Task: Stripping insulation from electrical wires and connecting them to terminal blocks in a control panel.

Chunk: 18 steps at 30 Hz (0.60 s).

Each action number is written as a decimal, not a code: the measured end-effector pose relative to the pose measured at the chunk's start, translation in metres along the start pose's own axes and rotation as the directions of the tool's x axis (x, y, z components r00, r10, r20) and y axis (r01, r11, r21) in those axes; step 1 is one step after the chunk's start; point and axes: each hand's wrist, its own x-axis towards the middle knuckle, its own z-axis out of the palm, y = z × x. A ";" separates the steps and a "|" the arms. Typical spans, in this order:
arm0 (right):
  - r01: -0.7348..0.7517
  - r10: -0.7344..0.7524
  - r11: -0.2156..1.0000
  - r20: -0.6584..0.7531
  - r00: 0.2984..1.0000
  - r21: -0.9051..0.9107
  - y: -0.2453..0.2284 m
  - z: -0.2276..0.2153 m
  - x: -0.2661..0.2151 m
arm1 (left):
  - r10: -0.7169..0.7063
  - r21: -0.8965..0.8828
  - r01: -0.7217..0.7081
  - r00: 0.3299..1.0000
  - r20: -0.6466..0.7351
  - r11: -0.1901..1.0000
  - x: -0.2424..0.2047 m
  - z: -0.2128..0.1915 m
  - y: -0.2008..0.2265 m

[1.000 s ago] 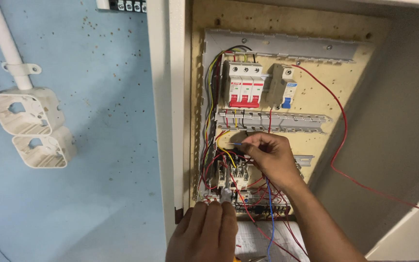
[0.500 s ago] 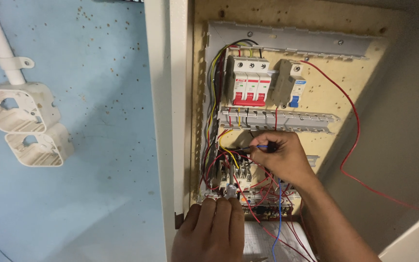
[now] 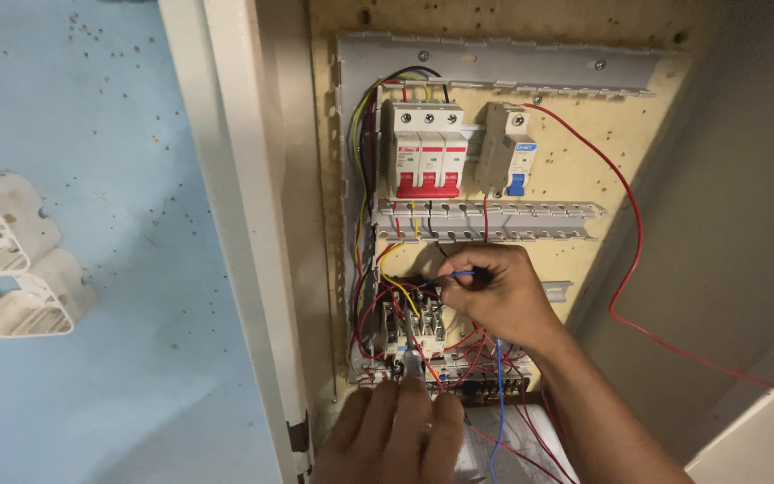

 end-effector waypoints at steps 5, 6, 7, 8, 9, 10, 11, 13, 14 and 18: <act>0.012 -0.012 1.000 0.024 1.000 0.022 0.001 0.002 -0.002 | -0.030 0.363 0.020 0.999 0.023 0.932 -0.005 0.000 -0.006; 0.012 -0.012 1.000 0.026 1.000 0.022 0.001 0.001 -0.002 | -0.033 0.363 0.022 0.999 0.024 0.931 -0.004 0.001 -0.008; 0.011 -0.011 1.000 0.030 0.999 0.012 0.001 0.001 -0.003 | 0.089 0.281 -0.083 0.996 -0.008 0.956 -0.002 0.002 -0.010; 0.013 -0.013 1.000 0.033 0.999 0.001 0.000 0.000 -0.002 | 0.208 0.202 -0.194 0.977 -0.051 0.960 0.000 0.003 -0.012; 0.016 -0.016 1.000 0.034 0.999 0.002 -0.001 0.000 -0.002 | 0.208 0.205 -0.193 0.977 -0.053 0.959 -0.001 0.000 -0.010; 0.022 -0.022 1.000 0.032 0.999 -0.012 -0.001 0.001 -0.001 | 0.151 0.201 -0.147 0.989 -0.005 0.969 -0.002 -0.002 -0.008; 0.028 -0.027 0.999 0.030 0.999 -0.026 -0.001 0.001 -0.001 | 0.093 0.199 -0.100 0.995 0.044 0.975 -0.002 -0.005 -0.006; 0.033 -0.031 0.998 0.034 0.999 -0.057 -0.007 0.000 0.001 | 0.092 0.298 -0.100 0.995 0.041 0.949 -0.003 -0.004 -0.012; 0.040 -0.037 0.995 0.043 0.998 -0.090 -0.009 -0.001 0.003 | 0.086 0.396 -0.093 0.996 0.034 0.913 -0.003 -0.003 -0.015; 0.077 -0.063 0.981 0.085 0.994 -0.175 -0.036 -0.007 0.014 | 0.178 0.317 -0.184 0.983 0.048 0.930 -0.001 -0.005 -0.019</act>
